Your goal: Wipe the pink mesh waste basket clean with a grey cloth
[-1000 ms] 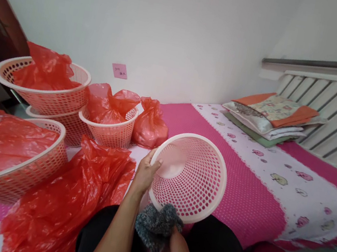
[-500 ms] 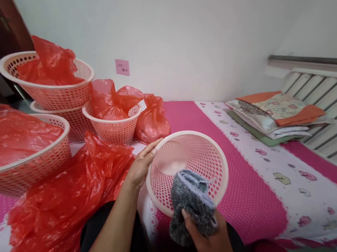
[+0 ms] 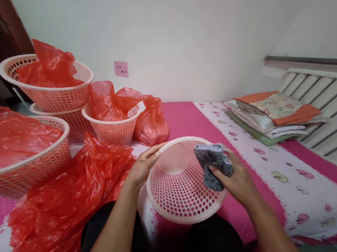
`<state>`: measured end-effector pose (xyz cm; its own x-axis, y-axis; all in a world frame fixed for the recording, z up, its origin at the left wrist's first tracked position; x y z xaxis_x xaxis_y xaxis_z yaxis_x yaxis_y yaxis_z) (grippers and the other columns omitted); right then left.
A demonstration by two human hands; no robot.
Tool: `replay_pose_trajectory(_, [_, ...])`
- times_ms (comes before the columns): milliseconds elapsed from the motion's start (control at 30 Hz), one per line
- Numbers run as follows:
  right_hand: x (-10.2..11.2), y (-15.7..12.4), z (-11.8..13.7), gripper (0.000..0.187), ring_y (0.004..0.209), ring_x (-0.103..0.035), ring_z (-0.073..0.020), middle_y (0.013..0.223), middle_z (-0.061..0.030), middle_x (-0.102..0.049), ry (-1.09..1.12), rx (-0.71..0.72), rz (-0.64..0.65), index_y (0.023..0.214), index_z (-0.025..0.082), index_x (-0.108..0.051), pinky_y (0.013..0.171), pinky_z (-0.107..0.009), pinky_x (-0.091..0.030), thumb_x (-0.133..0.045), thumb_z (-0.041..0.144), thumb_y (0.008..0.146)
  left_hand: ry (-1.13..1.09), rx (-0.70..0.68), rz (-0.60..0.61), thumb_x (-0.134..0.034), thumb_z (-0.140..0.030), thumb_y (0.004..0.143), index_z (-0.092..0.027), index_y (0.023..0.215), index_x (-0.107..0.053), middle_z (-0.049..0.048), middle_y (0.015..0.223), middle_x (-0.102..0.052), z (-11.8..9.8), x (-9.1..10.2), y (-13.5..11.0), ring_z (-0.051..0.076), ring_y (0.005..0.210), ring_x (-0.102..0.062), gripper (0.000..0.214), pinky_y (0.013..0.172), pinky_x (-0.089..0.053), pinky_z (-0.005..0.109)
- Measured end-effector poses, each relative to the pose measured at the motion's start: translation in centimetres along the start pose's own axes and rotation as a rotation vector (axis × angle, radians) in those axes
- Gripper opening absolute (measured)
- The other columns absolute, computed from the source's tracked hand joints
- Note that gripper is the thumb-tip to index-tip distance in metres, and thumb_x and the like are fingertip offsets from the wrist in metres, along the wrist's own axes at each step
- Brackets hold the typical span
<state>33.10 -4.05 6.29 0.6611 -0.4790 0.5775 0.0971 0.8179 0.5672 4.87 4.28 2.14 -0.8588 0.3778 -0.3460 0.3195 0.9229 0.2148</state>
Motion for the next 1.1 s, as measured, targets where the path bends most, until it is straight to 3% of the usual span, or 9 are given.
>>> replay_pose_trajectory(100, [-1.8, 1.8, -2.4, 0.039, 0.106, -0.071, -0.0321, 0.109, -0.0121, -0.074, 0.034, -0.061, -0.004, 0.107, 0.022, -0.074, 0.1, -0.05, -0.056, -0.069, 0.052, 0.084, 0.146, -0.04, -0.025, -0.08, -0.046, 0.088, -0.023, 0.131, -0.077, 0.0113, 0.146, -0.071, -0.5, 0.3, 0.0, 0.032, 0.142, -0.06, 0.048, 0.125, -0.039, 0.047])
replay_pose_trajectory(333, [-2.3, -0.4, -7.7, 0.053, 0.082, -0.074, -0.0315, 0.088, -0.0117, -0.078, 0.226, -0.526, -0.372, 0.096, 0.015, -0.076, 0.078, -0.048, -0.061, -0.078, 0.06, 0.068, 0.222, -0.084, 0.004, -0.086, -0.039, 0.079, -0.022, 0.148, -0.061, 0.0142, 0.158, -0.06, 0.3, 0.6, 0.1, 0.035, 0.147, -0.054, 0.075, 0.126, -0.037, 0.051])
replay_pose_trajectory(500, [-5.0, -3.7, -7.4, 0.051, 0.08, -0.078, -0.0276, 0.094, -0.0105, -0.083, 0.592, -0.731, -0.496, 0.097, 0.016, -0.079, 0.07, -0.039, -0.065, -0.09, 0.05, 0.06, 0.22, -0.178, -0.076, -0.08, -0.02, 0.071, -0.023, 0.153, -0.055, 0.0115, 0.164, -0.054, 0.9, 0.8, 0.4, 0.034, 0.156, -0.042, 0.085, 0.132, -0.028, 0.049])
replay_pose_trajectory(600, [-5.8, -4.7, -7.0, 0.052, 0.085, -0.078, -0.0278, 0.1, -0.0106, -0.083, 0.746, -0.726, -0.46, 0.099, 0.017, -0.079, 0.073, -0.039, -0.066, -0.092, 0.048, 0.06, 0.274, -0.156, -0.174, -0.065, -0.011, 0.066, -0.018, 0.141, -0.064, 0.0112, 0.146, -0.068, 1.1, 1.5, 0.5, 0.032, 0.142, -0.058, 0.075, 0.125, -0.039, 0.047])
replay_pose_trajectory(667, [-5.1, -5.0, -7.0, 0.054, 0.091, -0.078, -0.0289, 0.108, -0.0113, -0.083, 0.705, -0.707, -0.416, 0.106, 0.017, -0.08, 0.081, -0.042, -0.066, -0.091, 0.051, 0.065, 0.3, -0.109, -0.192, -0.059, -0.011, 0.064, -0.016, 0.135, -0.068, 0.0109, 0.132, -0.076, 1.3, 1.6, 0.5, 0.031, 0.127, -0.068, 0.072, 0.116, -0.048, 0.046])
replay_pose_trajectory(800, [-1.0, -4.1, -5.4, 0.055, 0.096, -0.076, -0.0298, 0.112, -0.0107, -0.081, 0.413, -0.527, -0.542, 0.116, 0.018, -0.077, 0.091, -0.05, -0.063, -0.084, 0.055, 0.077, 0.306, -0.121, -0.138, -0.053, -0.01, 0.062, -0.016, 0.132, -0.071, 0.0087, 0.132, -0.077, 1.1, 0.9, 0.5, 0.028, 0.123, -0.07, 0.073, 0.112, -0.051, 0.042])
replay_pose_trajectory(933, [1.2, -0.8, 2.4, 0.042, 0.095, -0.075, -0.0284, 0.109, -0.0113, -0.078, 0.167, -0.135, -0.603, 0.122, 0.018, -0.071, 0.095, -0.05, -0.06, -0.075, 0.046, 0.091, 0.339, -0.142, -0.104, -0.052, -0.009, 0.062, -0.016, 0.132, -0.072, 0.0087, 0.136, -0.076, 1.2, 0.4, 0.6, 0.028, 0.124, -0.07, 0.073, 0.115, -0.05, 0.043])
replay_pose_trajectory(1033, [-0.9, 1.7, 10.0, 0.038, 0.121, -0.069, -0.0316, 0.128, -0.0126, -0.073, 0.04, 0.273, -0.501, 0.137, 0.023, -0.063, 0.106, -0.052, -0.056, -0.064, 0.029, 0.099, 0.381, -0.152, -0.086, -0.054, -0.009, 0.065, -0.016, 0.136, -0.069, 0.0107, 0.142, -0.073, 1.6, 0.4, 0.8, 0.03, 0.131, -0.067, 0.073, 0.12, -0.046, 0.048])
replay_pose_trajectory(1100, [-4.6, 2.9, 13.8, 0.049, 0.144, -0.053, -0.0337, 0.147, -0.0134, -0.065, -0.101, 0.53, -0.261, 0.148, 0.024, -0.056, 0.122, -0.057, -0.042, -0.058, 0.02, 0.1, 0.408, -0.156, -0.101, -0.058, -0.009, 0.068, -0.018, 0.139, -0.067, 0.0116, 0.15, -0.068, 1.9, 0.7, 0.7, 0.031, 0.143, -0.059, 0.072, 0.127, -0.039, 0.049])
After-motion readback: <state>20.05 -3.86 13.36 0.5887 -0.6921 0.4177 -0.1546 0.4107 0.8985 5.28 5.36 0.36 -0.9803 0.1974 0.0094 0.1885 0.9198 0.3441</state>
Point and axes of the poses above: each hand's wrist, its own y-axis towards the middle knuckle, its own x-axis out of the back of the hand, z = x × y, the point moved 7 cm from there along y, towards the middle knuckle
